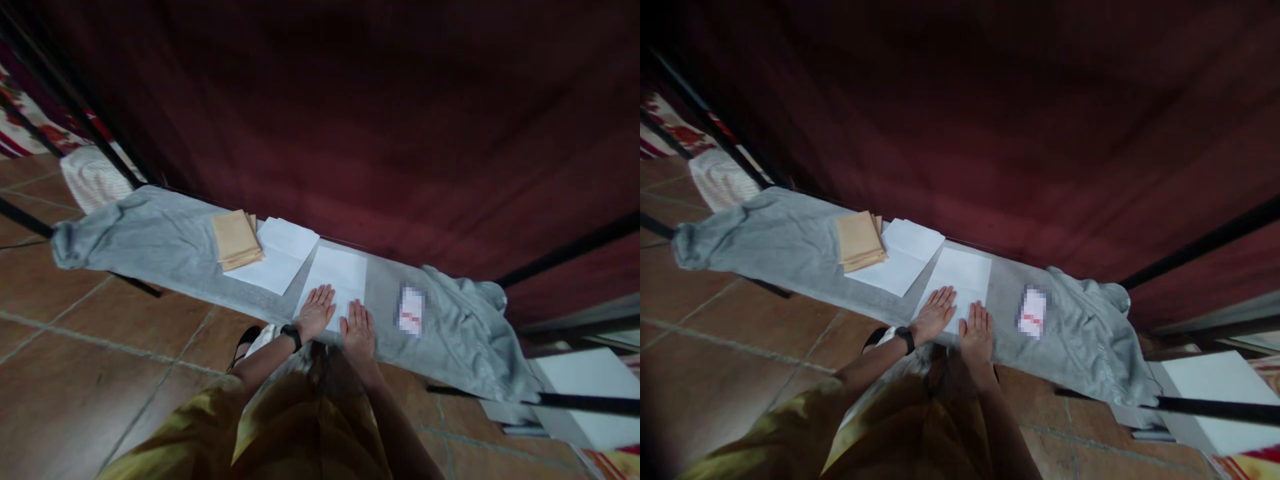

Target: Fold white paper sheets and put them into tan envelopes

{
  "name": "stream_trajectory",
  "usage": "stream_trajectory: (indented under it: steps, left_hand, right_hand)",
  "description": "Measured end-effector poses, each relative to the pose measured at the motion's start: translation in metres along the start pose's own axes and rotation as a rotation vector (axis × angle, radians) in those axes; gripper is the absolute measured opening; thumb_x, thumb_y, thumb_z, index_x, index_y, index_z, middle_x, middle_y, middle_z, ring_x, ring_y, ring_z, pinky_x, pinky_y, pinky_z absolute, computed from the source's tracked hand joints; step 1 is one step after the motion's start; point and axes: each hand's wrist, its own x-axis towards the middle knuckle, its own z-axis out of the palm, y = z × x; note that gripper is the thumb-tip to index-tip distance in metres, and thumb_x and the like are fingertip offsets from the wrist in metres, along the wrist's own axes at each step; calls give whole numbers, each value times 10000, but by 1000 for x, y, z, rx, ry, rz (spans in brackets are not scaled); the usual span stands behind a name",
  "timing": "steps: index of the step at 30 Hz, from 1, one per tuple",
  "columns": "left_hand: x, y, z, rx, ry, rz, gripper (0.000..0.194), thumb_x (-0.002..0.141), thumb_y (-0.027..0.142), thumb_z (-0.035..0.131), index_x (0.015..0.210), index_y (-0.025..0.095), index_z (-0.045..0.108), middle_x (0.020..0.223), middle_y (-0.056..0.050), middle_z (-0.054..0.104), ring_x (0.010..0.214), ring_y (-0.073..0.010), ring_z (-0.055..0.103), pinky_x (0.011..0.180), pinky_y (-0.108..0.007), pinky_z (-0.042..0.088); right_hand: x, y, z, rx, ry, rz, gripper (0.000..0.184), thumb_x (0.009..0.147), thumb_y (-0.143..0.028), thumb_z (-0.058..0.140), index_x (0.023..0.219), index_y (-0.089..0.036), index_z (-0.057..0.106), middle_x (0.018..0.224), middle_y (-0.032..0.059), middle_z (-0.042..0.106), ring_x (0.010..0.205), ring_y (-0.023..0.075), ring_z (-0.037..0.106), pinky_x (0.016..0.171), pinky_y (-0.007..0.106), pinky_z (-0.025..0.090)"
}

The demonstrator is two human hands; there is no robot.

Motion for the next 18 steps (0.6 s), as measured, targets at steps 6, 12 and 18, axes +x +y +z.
stream_trajectory:
  steps: [6,12,18]
  left_hand:
    - [19,-6,4,11,22,-65,569,1041,376,241,1524,125,407,1603,-107,382,1510,-249,303,1243,-462,250]
    - [19,-16,5,26,50,-98,582,1029,357,253,1544,110,368,1602,-131,375,1518,-248,282,1247,-472,232]
    - [19,-18,10,37,64,-95,595,1013,327,268,1556,94,332,1605,-147,364,1514,-249,291,1240,-470,246]
  right_hand:
    - [3,0,1,34,-22,63,485,1048,-251,349,1488,-71,445,1522,203,483,1435,280,424,1166,513,341]
    - [39,-16,12,112,-87,164,484,1045,-247,324,1459,-62,494,1512,178,505,1442,237,424,1197,437,325]
    - [59,-22,28,125,-113,106,500,1048,-317,368,1493,-110,463,1569,158,428,1472,255,378,1205,473,301]
